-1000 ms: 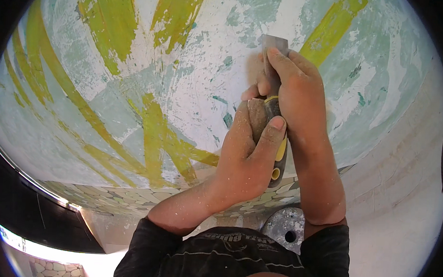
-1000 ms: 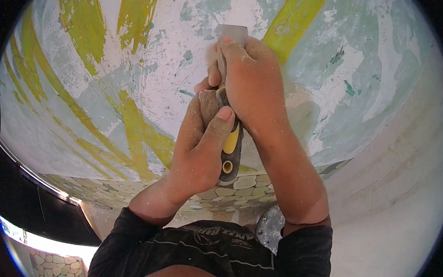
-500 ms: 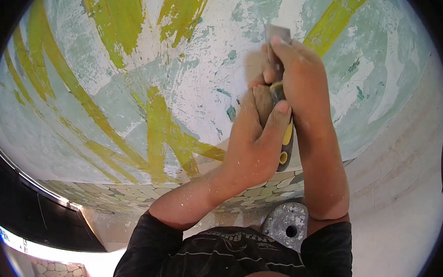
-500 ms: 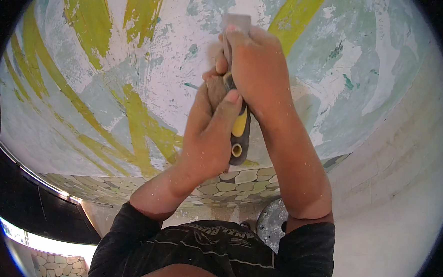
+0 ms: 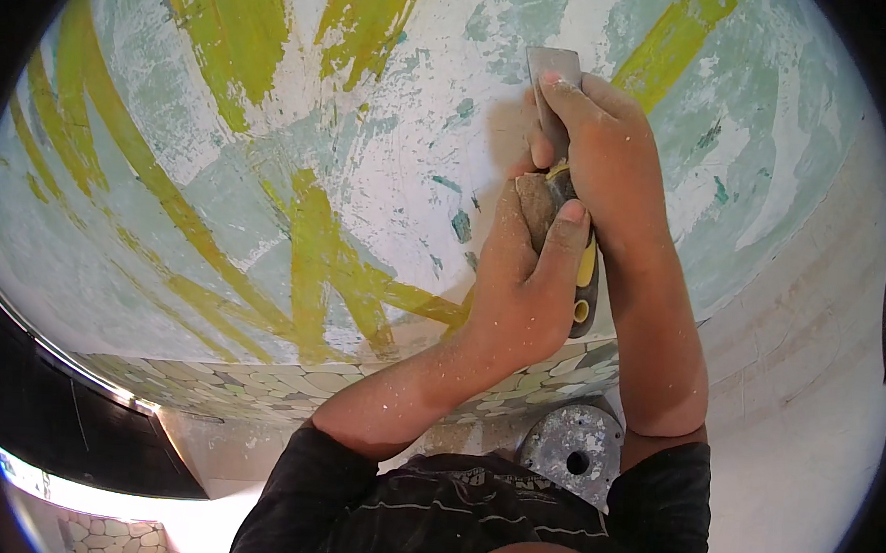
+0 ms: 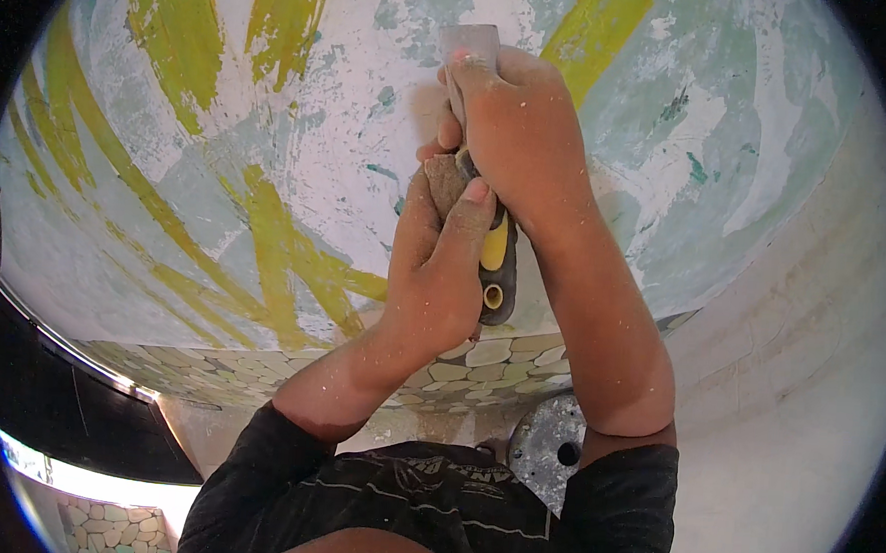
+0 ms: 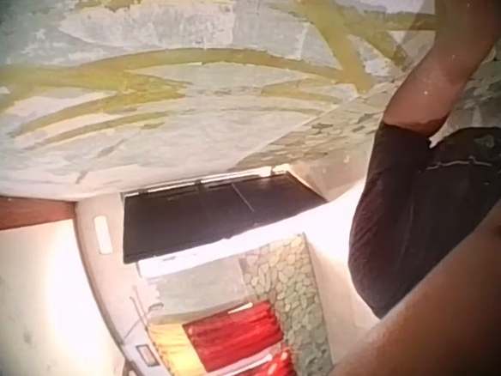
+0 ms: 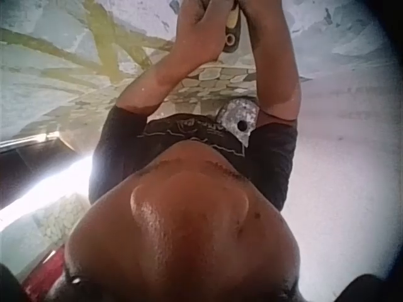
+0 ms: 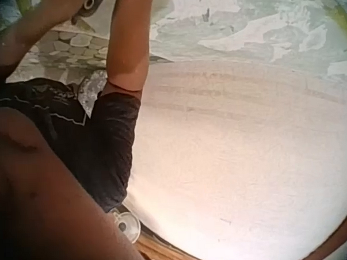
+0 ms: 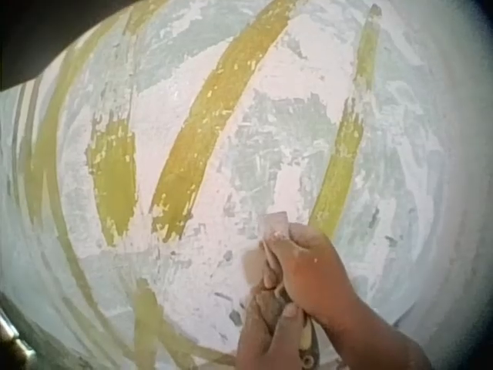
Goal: Scraping paint or plaster from a ceiling using a putty knife and sandpaper.
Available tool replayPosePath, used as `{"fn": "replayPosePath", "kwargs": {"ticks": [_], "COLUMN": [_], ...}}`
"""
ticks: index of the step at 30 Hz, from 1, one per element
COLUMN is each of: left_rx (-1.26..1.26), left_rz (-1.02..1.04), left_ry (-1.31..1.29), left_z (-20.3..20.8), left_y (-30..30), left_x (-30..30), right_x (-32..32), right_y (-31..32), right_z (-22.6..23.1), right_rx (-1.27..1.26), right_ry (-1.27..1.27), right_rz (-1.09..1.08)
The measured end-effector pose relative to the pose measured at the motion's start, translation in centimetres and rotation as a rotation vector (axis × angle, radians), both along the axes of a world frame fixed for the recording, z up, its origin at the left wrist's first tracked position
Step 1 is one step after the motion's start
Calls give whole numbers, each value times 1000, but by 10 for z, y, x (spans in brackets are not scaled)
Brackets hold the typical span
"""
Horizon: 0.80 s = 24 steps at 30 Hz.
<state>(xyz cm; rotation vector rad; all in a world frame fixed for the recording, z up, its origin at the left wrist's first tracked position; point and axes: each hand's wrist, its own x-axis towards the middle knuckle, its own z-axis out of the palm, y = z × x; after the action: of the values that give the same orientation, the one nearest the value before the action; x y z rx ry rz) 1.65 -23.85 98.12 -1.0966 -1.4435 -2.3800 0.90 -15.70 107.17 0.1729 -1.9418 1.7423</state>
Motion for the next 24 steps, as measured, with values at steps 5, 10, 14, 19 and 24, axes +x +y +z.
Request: {"fn": "replayPosePath", "kwargs": {"ticks": [5,10,14,19,24], "left_rx": [154,102,149,98,72], "left_rz": [-128,-127,-107,-124,-110], "left_ry": [-104,-118,-99,-112,-100], "left_z": [-6,3,-11,0,-10], "left_y": [7,5,8,5,6], "left_x": [12,8,11,10,12], "right_x": [-12,-1,-6,-5,-6], "right_y": [12,2,7,7,10], "right_z": [-15,3,-10,-1,-13], "right_rx": [131,67,175,181,153], "right_ry": [9,-7,-49,16,-45], "right_rz": [-44,28,6,-16,1]}}
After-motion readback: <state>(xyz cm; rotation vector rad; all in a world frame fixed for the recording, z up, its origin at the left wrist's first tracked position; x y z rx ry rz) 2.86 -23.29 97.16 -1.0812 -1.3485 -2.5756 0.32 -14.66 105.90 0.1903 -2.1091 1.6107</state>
